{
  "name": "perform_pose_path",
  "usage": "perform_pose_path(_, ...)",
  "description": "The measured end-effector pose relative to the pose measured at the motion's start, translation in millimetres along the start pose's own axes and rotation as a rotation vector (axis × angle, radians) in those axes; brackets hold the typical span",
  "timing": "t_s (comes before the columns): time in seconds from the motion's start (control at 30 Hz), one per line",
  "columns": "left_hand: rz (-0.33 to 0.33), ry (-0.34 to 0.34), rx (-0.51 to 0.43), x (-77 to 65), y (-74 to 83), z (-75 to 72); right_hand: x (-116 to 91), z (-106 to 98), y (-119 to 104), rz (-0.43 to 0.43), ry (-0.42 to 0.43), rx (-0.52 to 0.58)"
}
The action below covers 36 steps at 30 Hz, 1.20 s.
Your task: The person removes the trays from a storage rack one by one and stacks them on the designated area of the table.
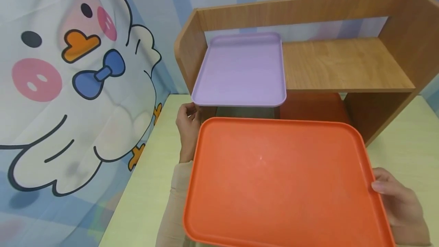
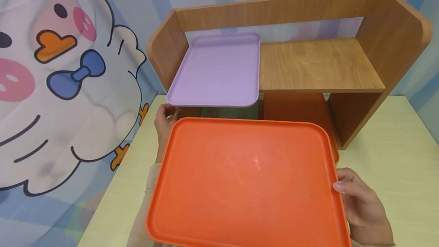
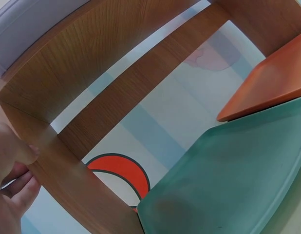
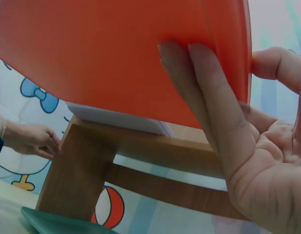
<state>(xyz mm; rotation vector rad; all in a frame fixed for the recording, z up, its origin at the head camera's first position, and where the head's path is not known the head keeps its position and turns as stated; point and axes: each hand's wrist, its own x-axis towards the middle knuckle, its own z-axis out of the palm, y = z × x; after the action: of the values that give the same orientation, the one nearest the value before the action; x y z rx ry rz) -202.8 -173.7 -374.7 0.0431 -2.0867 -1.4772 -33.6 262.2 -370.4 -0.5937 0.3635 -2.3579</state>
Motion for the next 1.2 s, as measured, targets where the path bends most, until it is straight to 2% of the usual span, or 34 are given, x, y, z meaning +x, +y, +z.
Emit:
perform_pose_path(0.2,-0.014,0.026,0.046,0.3,6.3,1.2,0,-8,1,-0.018,-0.039,-0.042)
perform_pose_path(0.83,-0.028,0.023,0.039,5.4,3.5,2.6,-20,-42,-3,-0.02,0.022,-0.023)
perform_pose_path(1.2,-0.039,0.025,0.058,4.8,4.7,1.5,-27,-58,-2,-0.063,0.042,-0.021)
